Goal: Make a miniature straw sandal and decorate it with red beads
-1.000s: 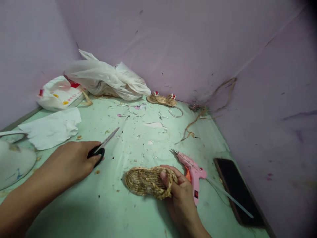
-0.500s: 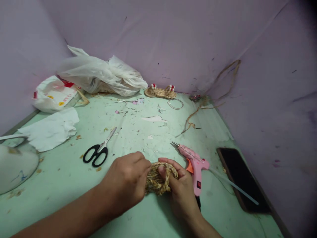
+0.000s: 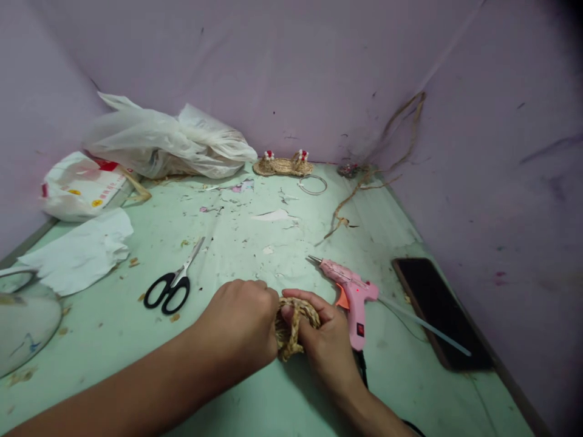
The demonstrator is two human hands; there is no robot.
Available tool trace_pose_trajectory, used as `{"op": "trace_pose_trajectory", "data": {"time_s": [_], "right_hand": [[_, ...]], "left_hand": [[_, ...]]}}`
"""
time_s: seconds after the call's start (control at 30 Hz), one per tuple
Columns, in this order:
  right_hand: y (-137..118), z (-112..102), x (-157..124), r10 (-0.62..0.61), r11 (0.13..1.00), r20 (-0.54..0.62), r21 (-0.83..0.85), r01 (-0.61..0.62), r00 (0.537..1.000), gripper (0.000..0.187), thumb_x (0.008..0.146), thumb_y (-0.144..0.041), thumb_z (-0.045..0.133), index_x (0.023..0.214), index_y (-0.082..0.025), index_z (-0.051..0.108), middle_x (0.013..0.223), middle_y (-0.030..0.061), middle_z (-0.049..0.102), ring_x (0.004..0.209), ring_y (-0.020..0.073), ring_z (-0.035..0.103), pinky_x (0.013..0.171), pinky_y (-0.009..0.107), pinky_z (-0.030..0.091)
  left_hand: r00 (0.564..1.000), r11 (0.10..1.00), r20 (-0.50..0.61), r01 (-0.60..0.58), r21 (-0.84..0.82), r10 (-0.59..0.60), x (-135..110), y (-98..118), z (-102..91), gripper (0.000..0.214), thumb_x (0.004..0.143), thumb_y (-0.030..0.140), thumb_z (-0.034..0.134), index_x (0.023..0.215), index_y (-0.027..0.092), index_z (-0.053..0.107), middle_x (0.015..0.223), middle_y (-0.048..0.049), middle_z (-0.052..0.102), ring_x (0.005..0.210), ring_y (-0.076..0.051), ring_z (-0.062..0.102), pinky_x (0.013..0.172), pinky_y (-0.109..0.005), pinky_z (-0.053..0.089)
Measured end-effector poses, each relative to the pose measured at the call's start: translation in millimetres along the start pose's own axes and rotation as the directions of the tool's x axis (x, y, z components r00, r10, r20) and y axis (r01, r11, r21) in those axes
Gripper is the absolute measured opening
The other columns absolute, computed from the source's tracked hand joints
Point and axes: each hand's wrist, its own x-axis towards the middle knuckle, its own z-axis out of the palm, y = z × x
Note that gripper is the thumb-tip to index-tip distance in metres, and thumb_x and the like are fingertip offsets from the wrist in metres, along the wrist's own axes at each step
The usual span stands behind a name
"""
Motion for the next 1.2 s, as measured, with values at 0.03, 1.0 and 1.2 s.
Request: {"op": "trace_pose_trajectory", "data": {"time_s": [0.03, 1.0, 1.2], "right_hand": [[1, 0, 0, -0.003, 1.0, 0.004, -0.008, 0.003, 1.0, 0.024, 0.054, -0.023, 0.071, 0.076, -0.014, 0.071, 0.058, -0.0008, 0.066, 0.05, 0.0104, 0.054, 0.048, 0.02, 0.044], [3, -1, 0, -0.022, 0.997, 0.012, 0.076, 0.021, 1.0, 0.018, 0.055, -0.02, 0.068, 0.072, -0.014, 0.07, 0.056, 0.0006, 0.066, 0.05, 0.0109, 0.053, 0.048, 0.022, 0.043], [3, -2, 0, -0.038, 0.998, 0.025, 0.058, 0.037, 0.999, 0.018, 0.056, -0.019, 0.067, 0.073, -0.014, 0.07, 0.055, -0.0006, 0.064, 0.051, 0.0105, 0.053, 0.049, 0.022, 0.043]], "left_hand": [[1.0, 1.0, 0.015, -0.004, 0.011, 0.004, 2, 1, -2.2, 0.021, 0.072, 0.017, 0.044, 0.06, 0.016, 0.062, 0.06, -0.008, 0.065, 0.052, -0.022, 0.061, 0.048, -0.03, 0.041], [0.65, 0.94, -0.683, -0.172, 0.293, 0.332, -14, -10, 52.6, 0.023, 0.079, 0.01, 0.053, 0.059, 0.02, 0.044, 0.051, 0.0035, 0.051, 0.043, -0.012, 0.048, 0.043, -0.028, 0.031], [0.697, 0.945, -0.652, -0.121, 0.304, 0.298, -15, -9, 52.1, 0.022, 0.08, 0.012, 0.049, 0.059, 0.019, 0.049, 0.052, 0.0024, 0.053, 0.043, -0.012, 0.051, 0.043, -0.027, 0.032]]}}
